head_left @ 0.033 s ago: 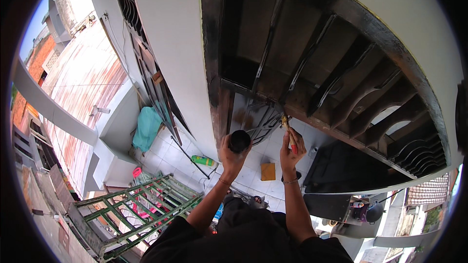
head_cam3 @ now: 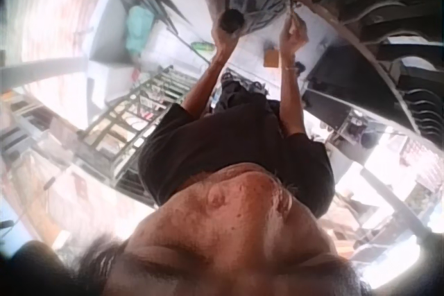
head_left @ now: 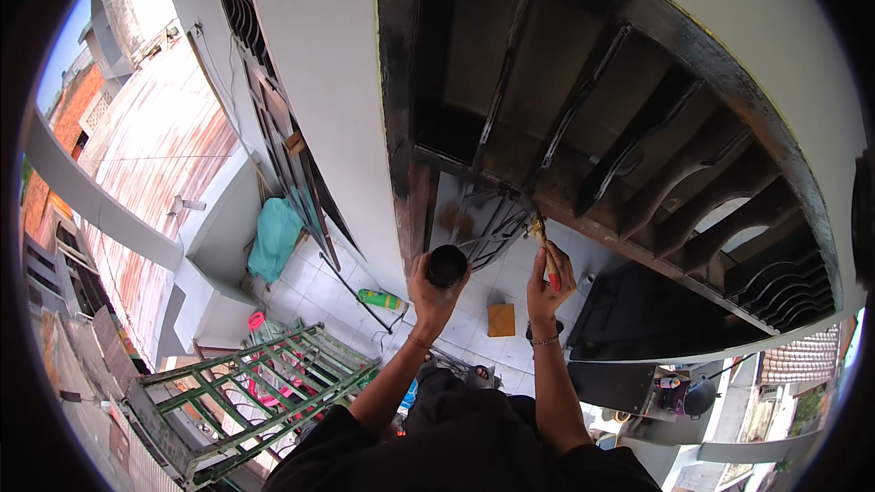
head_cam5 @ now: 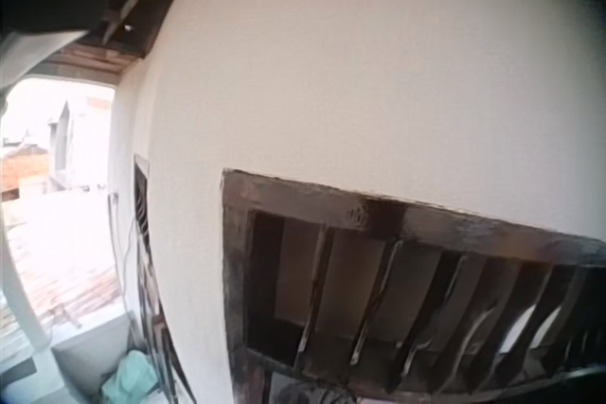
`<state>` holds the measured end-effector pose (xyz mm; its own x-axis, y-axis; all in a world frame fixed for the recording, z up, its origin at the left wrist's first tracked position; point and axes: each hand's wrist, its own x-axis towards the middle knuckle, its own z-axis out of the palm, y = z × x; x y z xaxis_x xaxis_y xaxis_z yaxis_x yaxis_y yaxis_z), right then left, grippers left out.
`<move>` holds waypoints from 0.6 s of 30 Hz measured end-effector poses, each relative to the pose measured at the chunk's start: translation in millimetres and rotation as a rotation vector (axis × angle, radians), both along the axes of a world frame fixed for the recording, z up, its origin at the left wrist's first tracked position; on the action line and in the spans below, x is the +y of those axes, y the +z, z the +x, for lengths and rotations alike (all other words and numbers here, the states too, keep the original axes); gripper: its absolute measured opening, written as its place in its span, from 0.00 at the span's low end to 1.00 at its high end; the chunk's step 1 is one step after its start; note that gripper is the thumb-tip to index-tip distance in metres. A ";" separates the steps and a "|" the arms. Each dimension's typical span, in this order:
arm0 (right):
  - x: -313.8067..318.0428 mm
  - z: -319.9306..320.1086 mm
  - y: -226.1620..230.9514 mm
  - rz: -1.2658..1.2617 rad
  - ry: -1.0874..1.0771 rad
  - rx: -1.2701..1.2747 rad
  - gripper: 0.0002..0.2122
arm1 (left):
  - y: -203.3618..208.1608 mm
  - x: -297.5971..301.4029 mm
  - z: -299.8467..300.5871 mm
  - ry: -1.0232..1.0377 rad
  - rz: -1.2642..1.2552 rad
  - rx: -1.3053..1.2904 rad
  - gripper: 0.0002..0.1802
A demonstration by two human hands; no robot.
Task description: The person paints a wooden structure with a brush, repeatedly dipping the brush into a paint can and applying dark paint to the surface. The work is performed on an elevated structure, likely a balcony or exterior wall, with a ladder and other items visible below.
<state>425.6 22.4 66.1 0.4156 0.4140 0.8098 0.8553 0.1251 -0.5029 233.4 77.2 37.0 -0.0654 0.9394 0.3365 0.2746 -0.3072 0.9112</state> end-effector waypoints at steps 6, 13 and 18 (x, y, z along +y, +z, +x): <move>8.3 -25.0 -0.2 0.036 0.094 -0.029 0.09 | -9.8 -21.2 -11.9 0.009 -0.001 -0.061 0.25; 37.0 -24.8 -10.1 0.055 0.066 -0.100 0.10 | -5.8 -30.1 -20.3 -0.011 0.004 -0.063 0.26; -7.8 -3.2 -20.3 0.010 -0.111 -0.153 0.09 | -12.5 -27.9 -39.6 -0.015 -0.013 -0.081 0.24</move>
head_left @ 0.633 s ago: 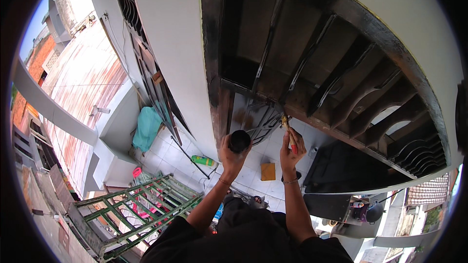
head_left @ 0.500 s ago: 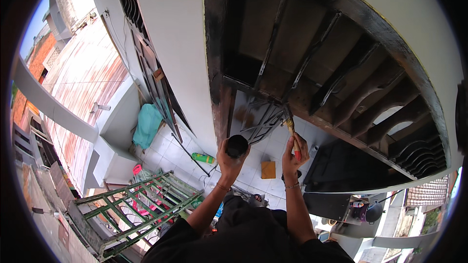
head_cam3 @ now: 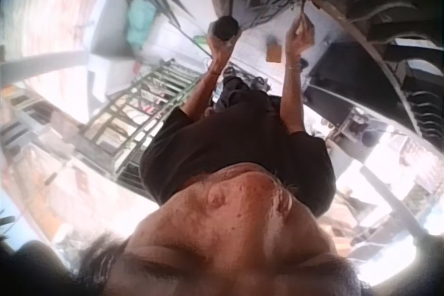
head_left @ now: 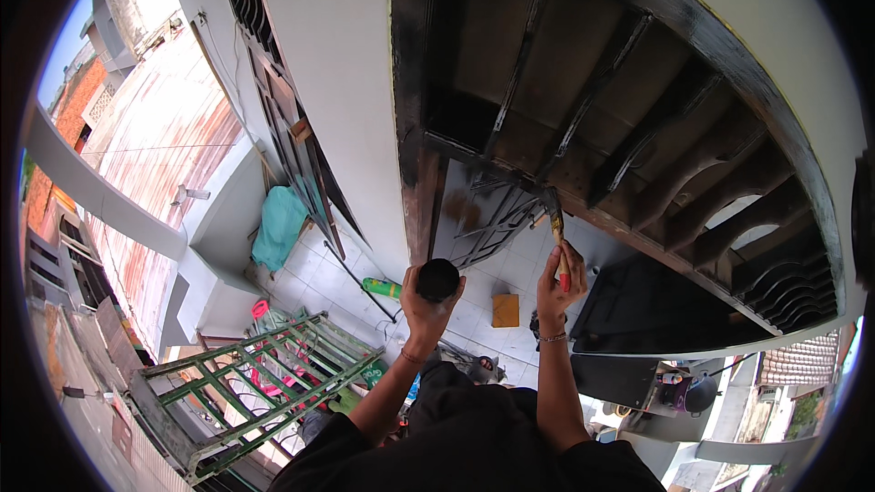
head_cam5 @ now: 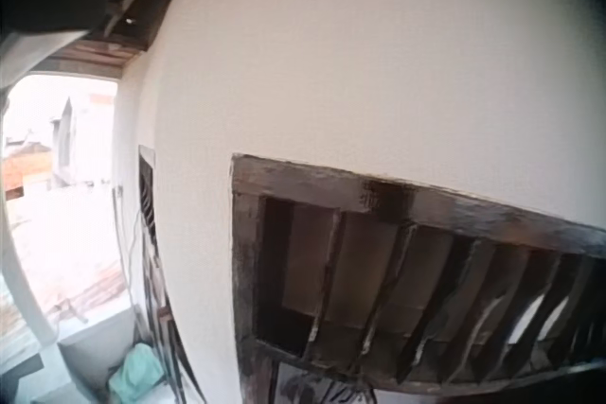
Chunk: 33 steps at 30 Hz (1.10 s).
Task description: The person paints a wooden structure with a brush, repeatedly dipping the brush into a paint can and applying dark paint to the surface. The work is performed on an elevated structure, likely a balcony or exterior wall, with a ladder and other items visible below.
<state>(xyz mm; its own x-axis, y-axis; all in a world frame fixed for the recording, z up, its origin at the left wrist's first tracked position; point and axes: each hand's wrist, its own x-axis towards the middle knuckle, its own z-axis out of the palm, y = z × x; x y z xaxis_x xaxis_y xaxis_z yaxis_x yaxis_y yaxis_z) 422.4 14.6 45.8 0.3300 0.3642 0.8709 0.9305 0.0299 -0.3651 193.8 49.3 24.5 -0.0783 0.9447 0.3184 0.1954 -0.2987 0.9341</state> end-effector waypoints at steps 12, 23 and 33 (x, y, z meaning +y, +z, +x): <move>47.6 -75.7 -41.0 0.071 -0.214 0.086 0.09 | -30.8 -8.7 -42.6 0.056 -0.155 -0.065 0.26; 123.6 -141.5 -42.0 0.023 0.083 0.165 0.13 | -13.5 -17.4 -49.5 0.246 -0.117 -0.121 0.23; 59.0 -44.7 -31.2 -0.012 0.173 0.079 0.14 | -19.8 -11.1 -45.2 0.163 -0.160 -0.127 0.23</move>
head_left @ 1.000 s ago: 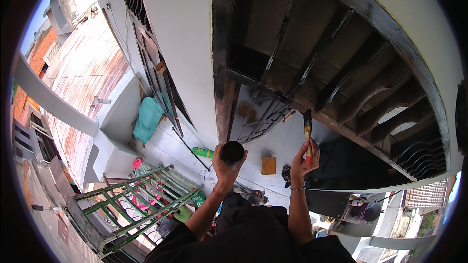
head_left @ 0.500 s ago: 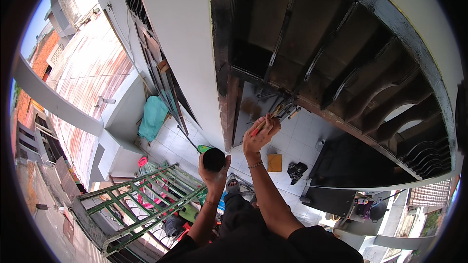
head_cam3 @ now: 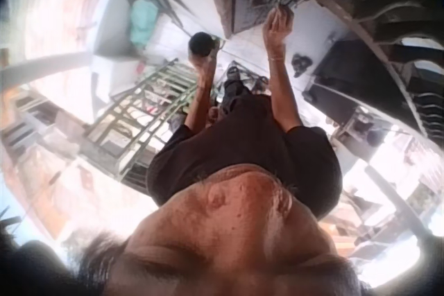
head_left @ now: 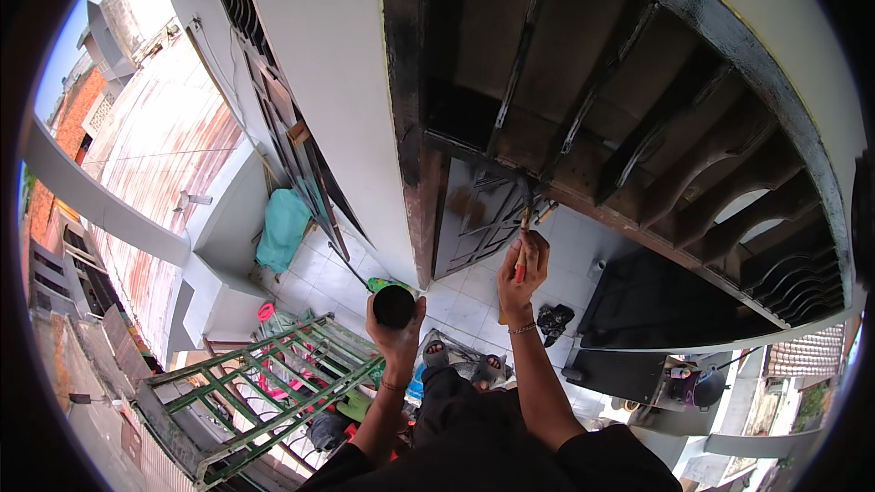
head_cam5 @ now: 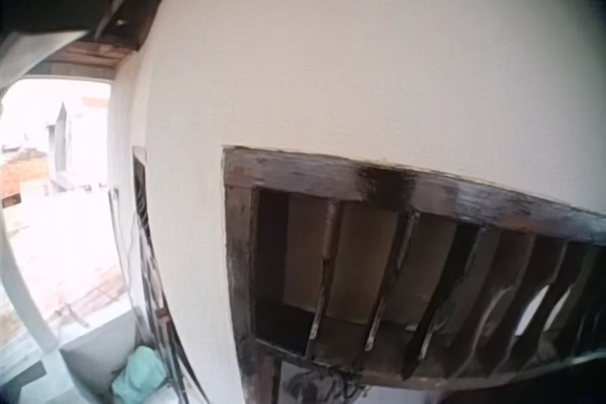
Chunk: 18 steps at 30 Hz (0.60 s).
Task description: The person paints a wooden structure with a brush, repeatedly dipping the brush into a paint can and applying dark paint to the surface. The work is performed on an elevated structure, likely a balcony or exterior wall, with a ladder and other items visible below.
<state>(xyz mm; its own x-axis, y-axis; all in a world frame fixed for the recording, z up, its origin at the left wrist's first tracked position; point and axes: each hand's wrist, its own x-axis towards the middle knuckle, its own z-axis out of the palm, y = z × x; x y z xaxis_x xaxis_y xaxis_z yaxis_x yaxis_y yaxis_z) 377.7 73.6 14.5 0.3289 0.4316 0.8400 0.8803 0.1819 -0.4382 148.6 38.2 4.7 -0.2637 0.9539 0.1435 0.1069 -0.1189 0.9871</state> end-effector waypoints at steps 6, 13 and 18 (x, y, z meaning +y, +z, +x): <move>-19.8 5.0 -22.2 0.045 -0.296 -0.024 0.13 | -10.8 13.9 -1.9 -0.047 0.050 0.052 0.25; 73.3 -67.4 -21.2 0.026 -0.185 0.056 0.16 | -4.9 3.6 -3.6 -0.015 0.017 0.008 0.27; 81.5 -83.7 -8.7 0.025 0.052 0.044 0.15 | -4.6 -5.6 -4.6 0.039 0.019 -0.059 0.28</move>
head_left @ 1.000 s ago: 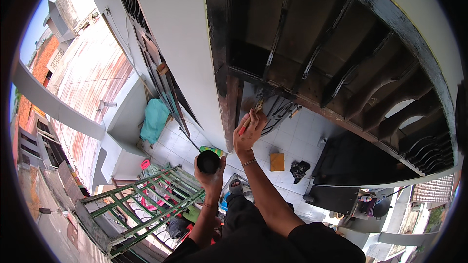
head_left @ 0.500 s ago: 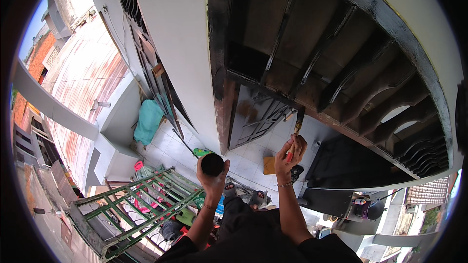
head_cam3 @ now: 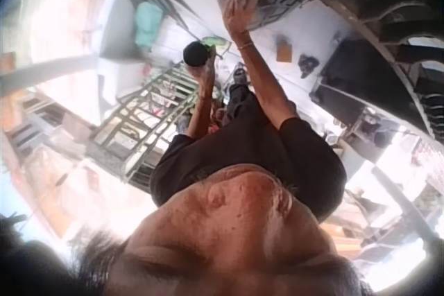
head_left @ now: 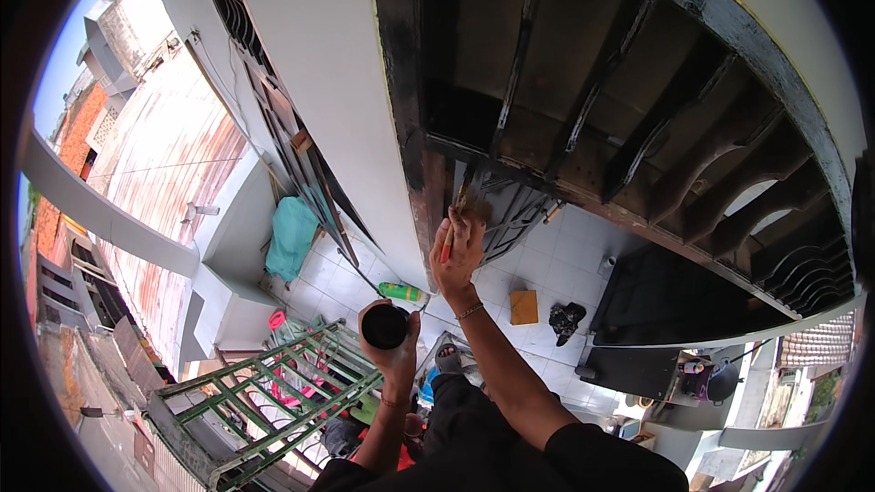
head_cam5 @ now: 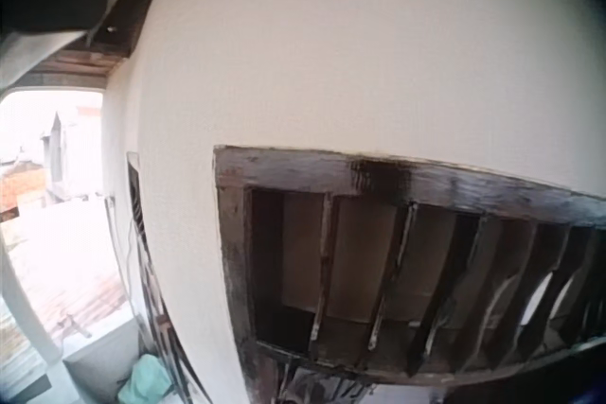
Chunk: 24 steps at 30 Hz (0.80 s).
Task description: The person paints a wooden structure with a brush, repeatedly dipping the brush into a paint can and applying dark paint to the surface. The work is performed on an elevated structure, likely a balcony or exterior wall, with a ladder and other items visible below.
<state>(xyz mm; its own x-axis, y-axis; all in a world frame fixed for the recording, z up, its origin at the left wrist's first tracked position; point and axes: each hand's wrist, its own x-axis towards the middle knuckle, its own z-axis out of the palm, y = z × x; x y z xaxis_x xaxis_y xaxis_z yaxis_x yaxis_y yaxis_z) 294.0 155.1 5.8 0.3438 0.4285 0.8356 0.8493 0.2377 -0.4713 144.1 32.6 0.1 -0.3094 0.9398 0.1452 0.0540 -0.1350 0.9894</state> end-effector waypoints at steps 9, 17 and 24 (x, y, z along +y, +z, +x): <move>-63.6 74.3 0.1 -0.015 -0.066 -0.039 0.10 | 12.2 12.2 -19.4 -0.066 -0.018 0.005 0.27; -88.1 75.4 -14.1 0.004 -0.453 -0.065 0.13 | 3.4 17.4 -25.8 -0.092 0.050 0.054 0.28; -41.2 42.6 5.5 -0.015 -0.103 -0.042 0.15 | 14.1 6.7 -3.5 -0.098 0.002 0.007 0.29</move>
